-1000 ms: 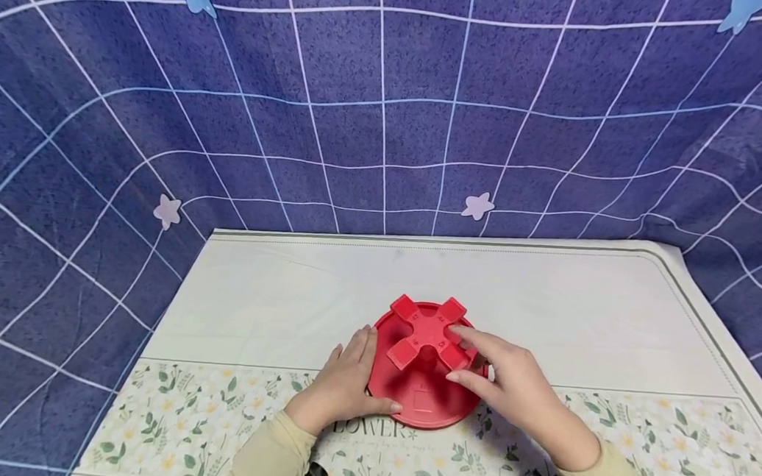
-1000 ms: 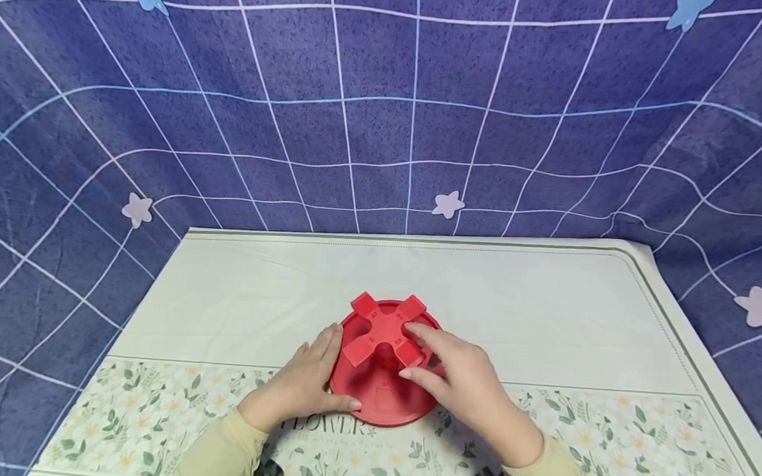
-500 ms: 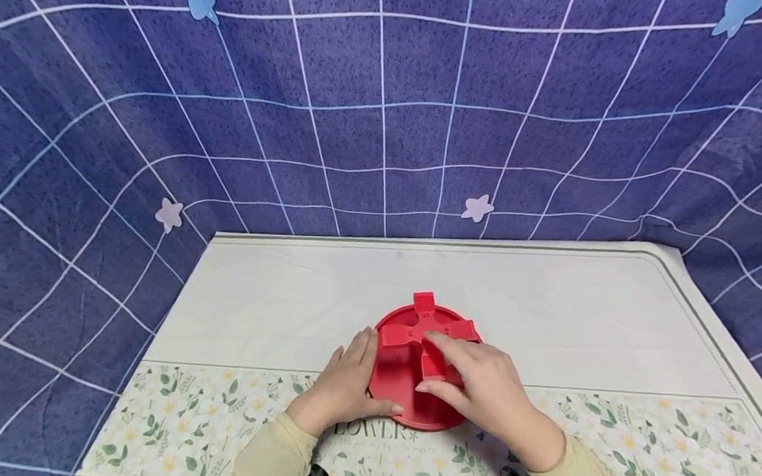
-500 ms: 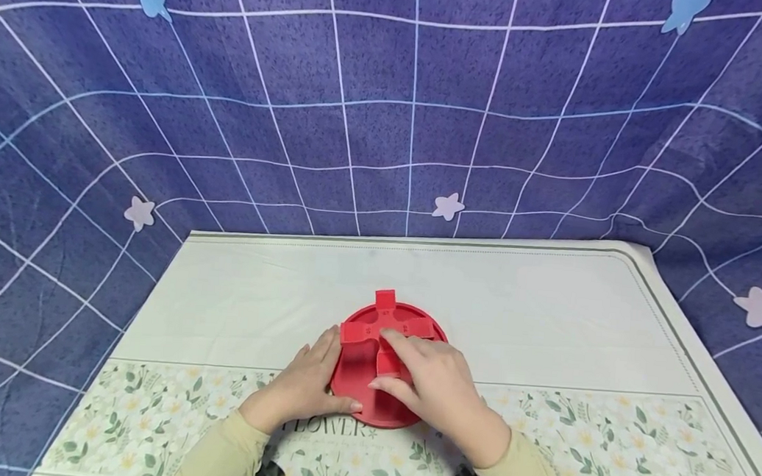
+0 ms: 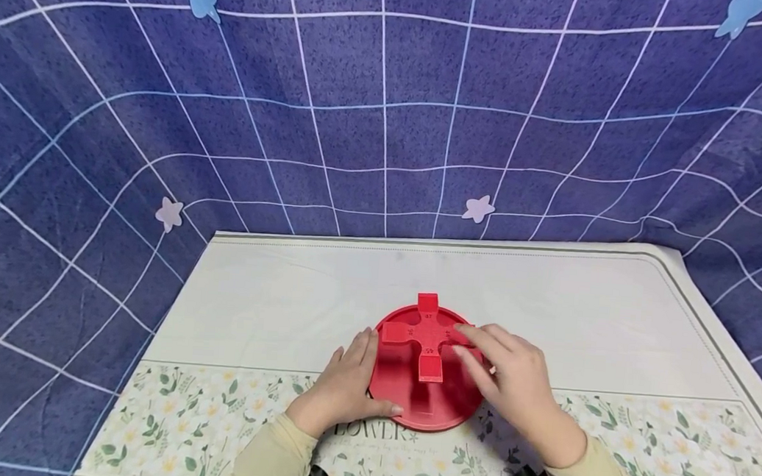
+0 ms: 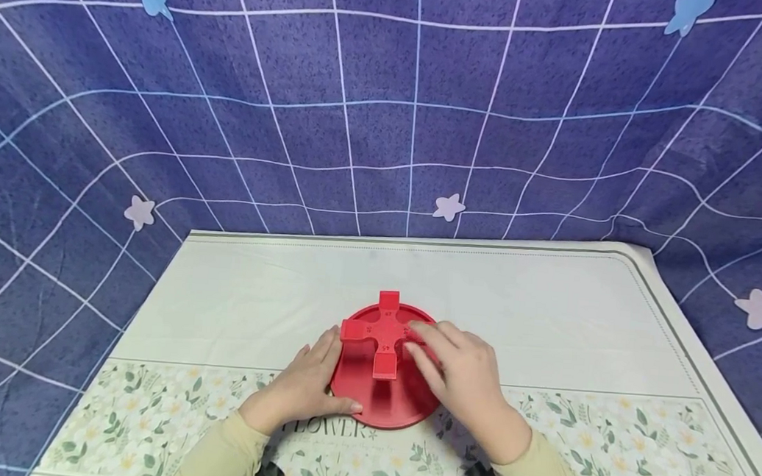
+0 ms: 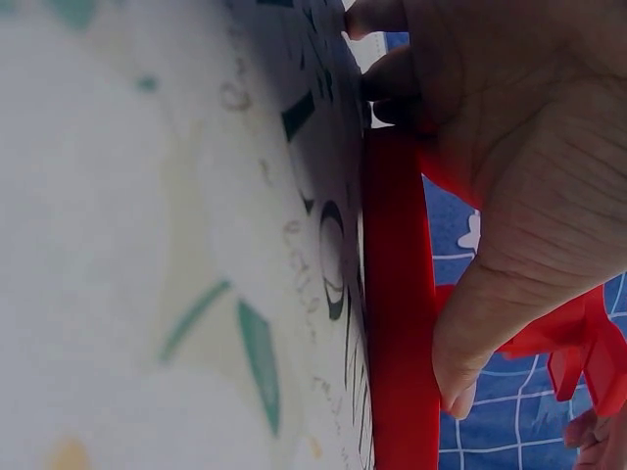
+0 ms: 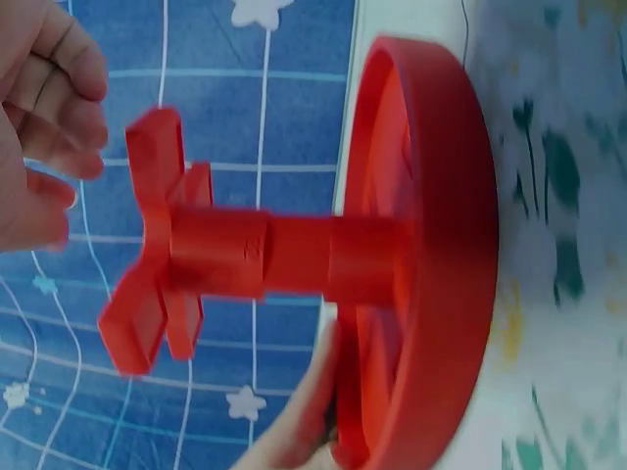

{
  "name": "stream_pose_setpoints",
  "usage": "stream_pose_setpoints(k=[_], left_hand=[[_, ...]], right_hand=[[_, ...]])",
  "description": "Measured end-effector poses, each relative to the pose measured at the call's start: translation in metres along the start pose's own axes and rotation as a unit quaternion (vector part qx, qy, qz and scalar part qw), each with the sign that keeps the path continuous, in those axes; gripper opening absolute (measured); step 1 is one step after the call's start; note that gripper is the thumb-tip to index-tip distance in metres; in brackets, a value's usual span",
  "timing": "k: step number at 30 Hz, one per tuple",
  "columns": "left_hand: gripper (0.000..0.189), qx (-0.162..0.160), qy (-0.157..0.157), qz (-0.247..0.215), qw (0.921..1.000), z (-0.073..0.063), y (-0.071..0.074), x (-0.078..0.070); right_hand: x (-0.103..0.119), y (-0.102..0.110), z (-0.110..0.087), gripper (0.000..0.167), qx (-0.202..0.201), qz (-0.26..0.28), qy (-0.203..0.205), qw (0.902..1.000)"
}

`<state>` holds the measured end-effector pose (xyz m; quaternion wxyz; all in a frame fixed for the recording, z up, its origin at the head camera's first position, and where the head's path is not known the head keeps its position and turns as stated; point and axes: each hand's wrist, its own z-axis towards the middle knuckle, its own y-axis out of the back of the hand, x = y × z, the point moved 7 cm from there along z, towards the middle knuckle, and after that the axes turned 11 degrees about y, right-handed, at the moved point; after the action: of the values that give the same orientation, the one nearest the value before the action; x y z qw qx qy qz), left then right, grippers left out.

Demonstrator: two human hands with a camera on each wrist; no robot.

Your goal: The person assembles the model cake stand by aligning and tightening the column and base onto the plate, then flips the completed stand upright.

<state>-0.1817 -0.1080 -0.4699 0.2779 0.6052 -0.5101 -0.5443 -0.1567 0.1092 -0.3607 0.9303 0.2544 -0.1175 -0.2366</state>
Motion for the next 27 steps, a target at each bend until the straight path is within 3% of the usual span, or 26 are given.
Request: stream_pose_setpoints(k=[3, 11, 20, 27], left_hand=[[0.122, 0.000, -0.001, -0.003, 1.0000, 0.000, 0.000, 0.000], [0.123, -0.003, 0.001, 0.004, 1.0000, 0.002, -0.001, 0.001], [0.124, -0.001, 0.005, 0.006, 1.0000, 0.001, -0.001, 0.000], [0.124, -0.001, 0.004, 0.006, 1.0000, 0.000, -0.001, 0.000]], right_hand=[[-0.012, 0.002, -0.004, 0.024, 0.022, 0.007, -0.033, 0.9992], [-0.030, -0.010, -0.022, 0.046, 0.129, 0.081, -0.122, 0.9808], [-0.023, -0.012, -0.027, 0.057, 0.157, 0.109, -0.141, 0.9714], [-0.016, -0.015, -0.026, 0.055, 0.181, 0.090, -0.149, 0.9679]])
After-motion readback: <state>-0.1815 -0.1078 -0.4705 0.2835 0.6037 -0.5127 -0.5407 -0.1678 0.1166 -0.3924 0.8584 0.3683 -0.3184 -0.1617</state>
